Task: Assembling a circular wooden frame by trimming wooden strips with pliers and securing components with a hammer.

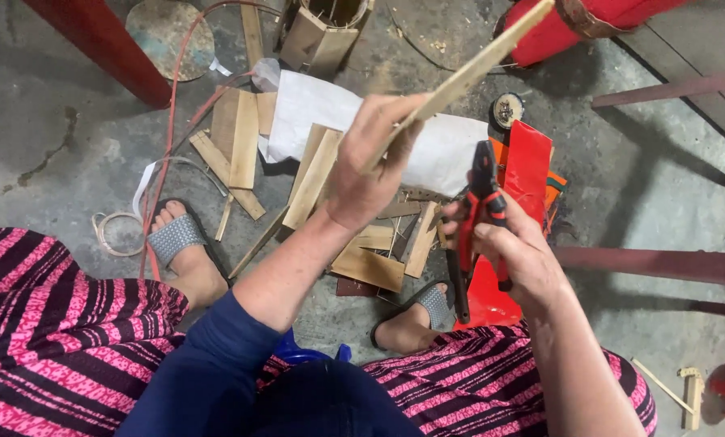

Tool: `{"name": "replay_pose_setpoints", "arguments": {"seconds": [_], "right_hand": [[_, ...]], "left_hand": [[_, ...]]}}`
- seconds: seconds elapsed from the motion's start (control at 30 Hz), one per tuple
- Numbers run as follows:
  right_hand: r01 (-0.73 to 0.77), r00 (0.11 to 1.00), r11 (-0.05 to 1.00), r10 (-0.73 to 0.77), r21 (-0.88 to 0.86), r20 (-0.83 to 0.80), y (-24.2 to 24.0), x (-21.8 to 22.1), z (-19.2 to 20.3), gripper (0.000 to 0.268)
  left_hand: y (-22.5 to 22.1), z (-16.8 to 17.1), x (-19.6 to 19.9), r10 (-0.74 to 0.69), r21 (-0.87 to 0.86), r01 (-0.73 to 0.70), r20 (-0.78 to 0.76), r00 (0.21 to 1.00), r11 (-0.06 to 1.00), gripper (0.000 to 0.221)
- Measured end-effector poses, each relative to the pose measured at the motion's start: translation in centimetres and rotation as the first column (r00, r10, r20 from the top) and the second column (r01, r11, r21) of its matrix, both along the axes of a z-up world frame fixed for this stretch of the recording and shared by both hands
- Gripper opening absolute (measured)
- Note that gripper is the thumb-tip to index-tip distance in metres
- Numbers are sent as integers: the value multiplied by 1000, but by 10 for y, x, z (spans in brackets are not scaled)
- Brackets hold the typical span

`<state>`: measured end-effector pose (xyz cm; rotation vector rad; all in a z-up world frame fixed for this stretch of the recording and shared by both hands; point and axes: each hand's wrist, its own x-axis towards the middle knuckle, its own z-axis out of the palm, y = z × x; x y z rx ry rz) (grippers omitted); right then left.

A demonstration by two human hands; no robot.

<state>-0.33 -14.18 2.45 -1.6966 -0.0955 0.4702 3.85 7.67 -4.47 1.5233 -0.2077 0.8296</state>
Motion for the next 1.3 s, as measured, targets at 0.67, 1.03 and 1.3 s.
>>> {"name": "replay_pose_setpoints", "arguments": {"seconds": [0.67, 1.03, 1.3], "right_hand": [[-94, 977, 954, 143, 284, -157, -2, -8, 12, 60], [-106, 974, 935, 166, 339, -154, -5, -9, 9, 54], [-63, 982, 966, 106, 252, -160, 24, -14, 46, 46]], "left_hand": [[-10, 23, -24, -441, -266, 436, 41, 896, 860, 43], [-10, 27, -27, -506, -339, 500, 78, 859, 797, 41], [-29, -5, -20, -383, -311, 380, 54, 922, 871, 26]]}}
